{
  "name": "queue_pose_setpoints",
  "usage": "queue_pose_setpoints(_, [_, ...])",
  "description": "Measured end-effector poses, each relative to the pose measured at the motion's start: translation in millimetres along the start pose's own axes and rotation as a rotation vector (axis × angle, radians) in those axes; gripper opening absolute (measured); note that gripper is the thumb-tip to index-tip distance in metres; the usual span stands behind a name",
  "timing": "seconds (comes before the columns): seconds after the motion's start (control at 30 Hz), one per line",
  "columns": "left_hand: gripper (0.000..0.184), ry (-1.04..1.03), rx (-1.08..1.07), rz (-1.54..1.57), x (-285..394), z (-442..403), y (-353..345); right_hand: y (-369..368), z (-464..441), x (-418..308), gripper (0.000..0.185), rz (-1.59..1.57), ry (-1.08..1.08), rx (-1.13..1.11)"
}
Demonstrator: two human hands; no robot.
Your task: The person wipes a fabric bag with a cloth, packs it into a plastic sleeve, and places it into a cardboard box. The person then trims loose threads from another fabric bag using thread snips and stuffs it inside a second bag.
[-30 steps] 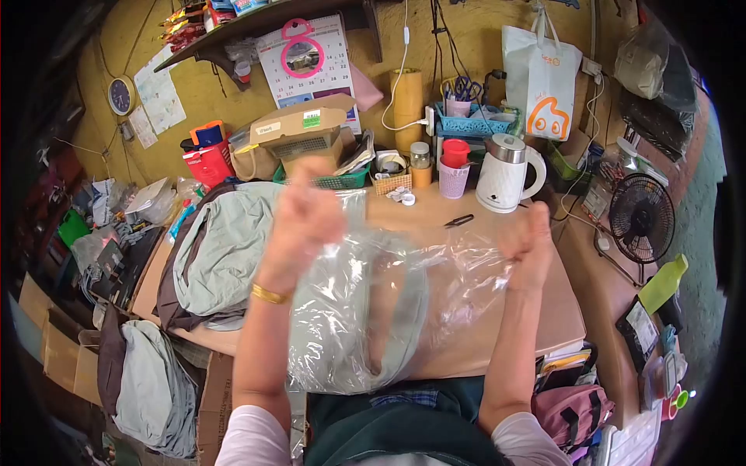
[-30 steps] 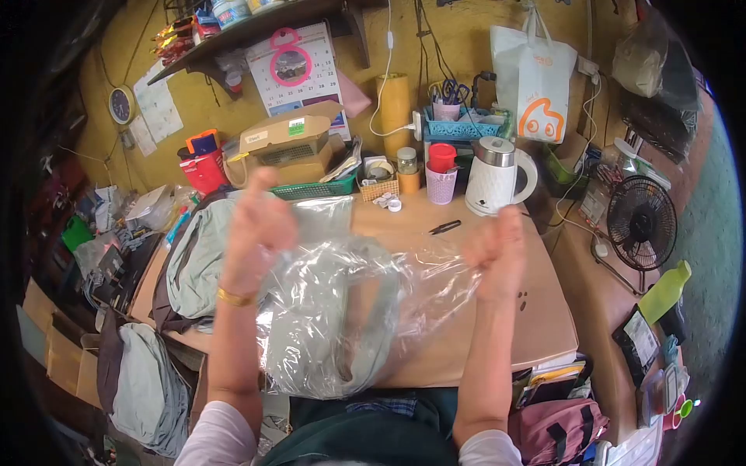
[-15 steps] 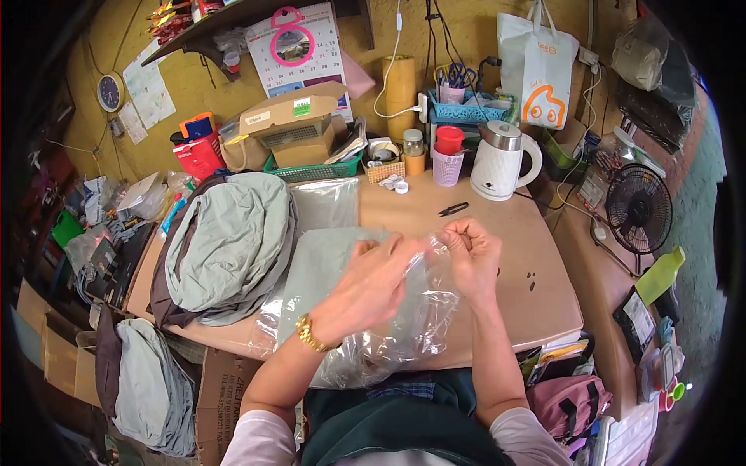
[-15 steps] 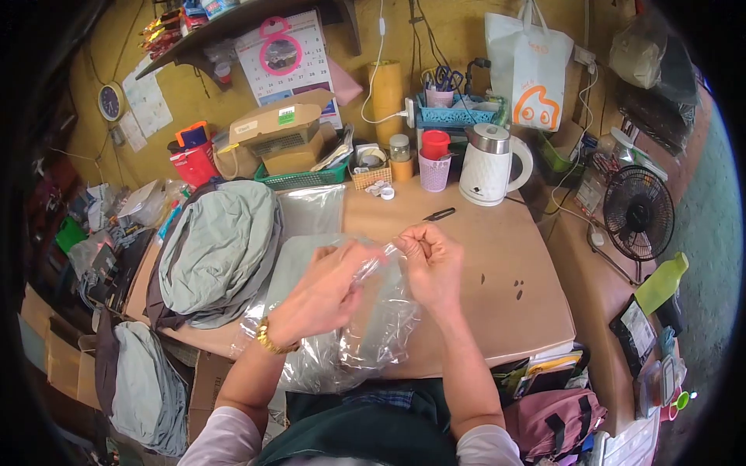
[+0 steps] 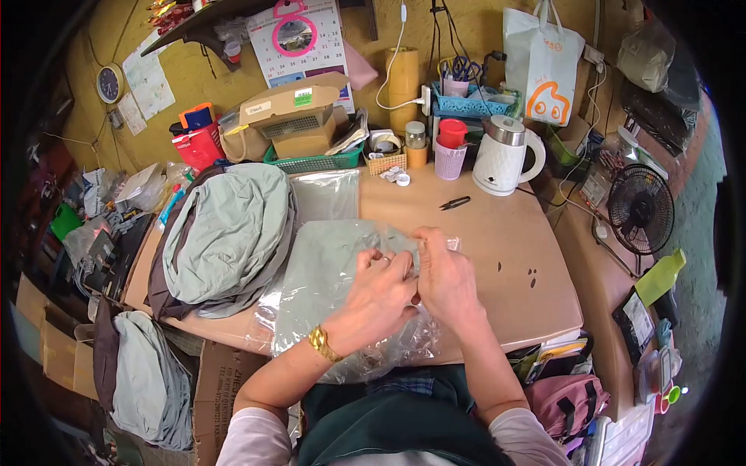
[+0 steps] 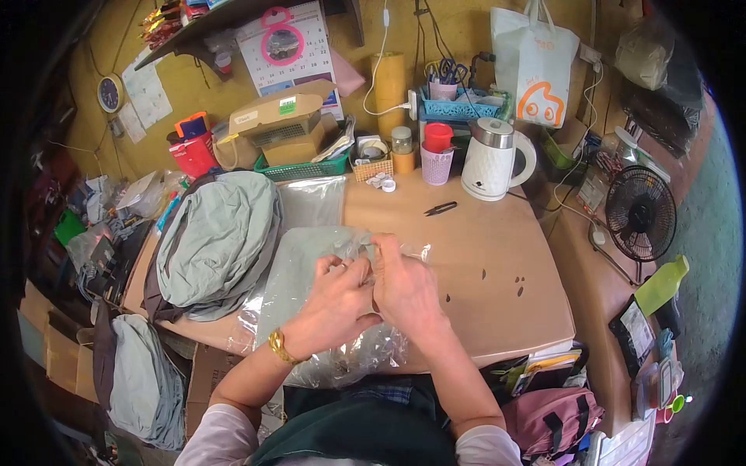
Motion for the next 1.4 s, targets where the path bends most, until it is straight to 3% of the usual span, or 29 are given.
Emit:
queue_pose_setpoints(0.07, [0.023, 0.021, 0.014, -0.18, 0, 8, -8, -14, 3, 8, 0.023, 0.117, -0.185, -0.227])
queue_pose_setpoints(0.1, [0.022, 0.041, 0.026, -0.358, -1, 11, -13, -17, 4, 11, 0.023, 0.115, -0.184, -0.227])
queue_pose_setpoints(0.2, [0.02, 0.082, 0.171, -0.412, -8, 16, -19, -26, 6, 29, 0.037, -0.037, -0.181, -0.172])
queue_pose_setpoints(0.27, [0.02, 0.087, 0.249, -0.368, -11, 18, -25, -32, 7, 35, 0.053, -0.367, -0.183, -0.204])
queue_pose_setpoints(0.3, [0.021, 0.091, 0.325, -0.324, -12, 19, -25, -31, 7, 39, 0.053, -0.366, -0.185, -0.204])
queue_pose_setpoints(0.37, [0.022, 0.074, 0.419, -0.255, -14, 20, -27, -39, 9, 42, 0.068, -0.602, -0.219, -0.388])
queue_pose_setpoints(0.5, [0.022, 0.021, 0.593, -0.155, -16, 22, -26, -38, 11, 44, 0.082, -0.643, -0.299, -0.513])
queue_pose_setpoints(0.57, [0.021, 0.017, 0.595, -0.148, -17, 23, -30, -36, 11, 43, 0.092, -0.649, -0.23, -0.489])
queue_pose_setpoints(0.87, [0.017, -0.135, 0.656, -0.055, -26, 26, -27, -29, 8, 31, 0.123, -0.794, -0.31, -0.674])
queue_pose_setpoints(0.9, [0.017, -0.161, 0.685, -0.09, -26, 25, -26, -29, 6, 36, 0.123, -0.796, -0.314, -0.67])
queue_pose_setpoints(0.97, [0.018, -0.179, 0.675, -0.093, -27, 24, -24, -30, 8, 37, 0.098, -0.952, -0.257, -0.809])
queue_pose_setpoints(1.2, [0.026, -0.371, 0.543, 0.016, -31, 11, -29, -35, 8, 36, 0.099, -1.015, -0.304, -0.85])
queue_pose_setpoints(1.27, [0.025, -0.353, 0.551, -0.019, -26, 5, -30, -28, 4, 35, 0.118, -0.874, -0.301, -0.812])
queue_pose_setpoints(1.4, [0.022, -0.3, 0.56, -0.031, -25, 1, -24, -20, 0, 33, 0.114, -0.812, -0.267, -0.65])
Point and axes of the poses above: each hand's wrist, its own z-axis away from the middle knuckle, its own y-axis out of the back of the hand, x = y × z, the point moved 5 cm from there along -z, towards the middle knuckle, and after that the axes turned 5 degrees about y, right-handed, at the moved point
